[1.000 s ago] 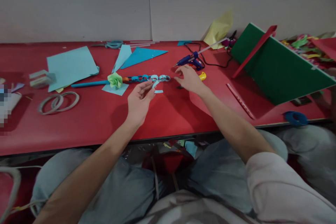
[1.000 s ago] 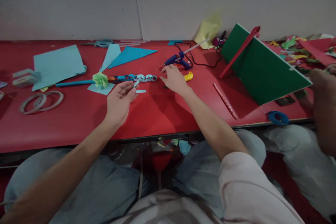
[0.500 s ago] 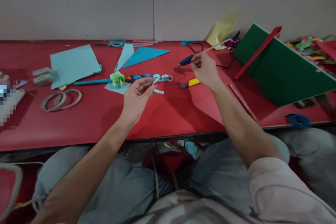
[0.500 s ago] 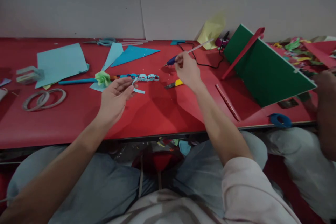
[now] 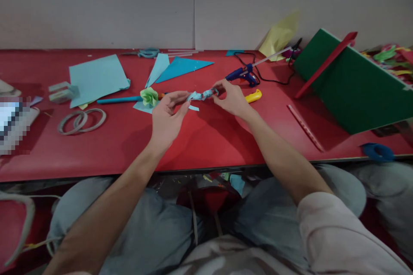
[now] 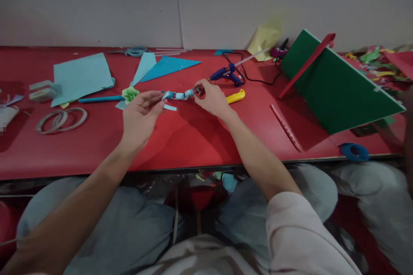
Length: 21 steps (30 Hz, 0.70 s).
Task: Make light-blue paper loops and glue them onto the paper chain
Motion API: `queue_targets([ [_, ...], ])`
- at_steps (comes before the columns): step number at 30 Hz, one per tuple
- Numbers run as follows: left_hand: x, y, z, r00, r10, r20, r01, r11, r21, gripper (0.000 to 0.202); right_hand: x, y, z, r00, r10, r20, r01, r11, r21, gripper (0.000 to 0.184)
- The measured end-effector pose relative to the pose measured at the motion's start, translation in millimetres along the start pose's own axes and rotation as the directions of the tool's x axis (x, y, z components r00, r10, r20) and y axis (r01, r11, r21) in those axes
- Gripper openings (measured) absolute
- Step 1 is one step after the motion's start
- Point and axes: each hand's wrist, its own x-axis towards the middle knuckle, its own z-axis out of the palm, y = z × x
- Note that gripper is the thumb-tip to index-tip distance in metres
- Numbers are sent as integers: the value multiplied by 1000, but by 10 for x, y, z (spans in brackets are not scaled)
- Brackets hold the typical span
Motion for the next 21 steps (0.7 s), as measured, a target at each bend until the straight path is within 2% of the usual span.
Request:
queue_targets([
  [5, 10, 56, -28, 1000, 2, 0, -2, 999, 47, 30, -106, -144, -72, 998, -60, -24, 57, 991, -120, 23],
  [8, 1, 67, -26, 1000, 14, 20, -15, 999, 37, 29, -129, -353, -128, 987, -159, 22, 155, 981, 118, 27],
  [10, -2, 70, -23, 999, 22, 35, -24, 999, 37, 29, -148, -486, -134, 977, -180, 119, 141, 951, 277, 32],
  [12, 0, 73, -23, 999, 18, 43, -20, 998, 51, 30, -173, -570, -119, 974, -137, 181, 65, 932, 356, 37],
  [15, 13, 77, -28, 999, 10, 42, -13, 998, 66, 30, -212, -583, -108, 982, -45, 181, -27, 927, 375, 38],
  [21, 46, 81, -53, 1000, 27, -7, -27, 999, 36, 28, -305, -434, -269, 993, 15, 114, -49, 952, 301, 27],
])
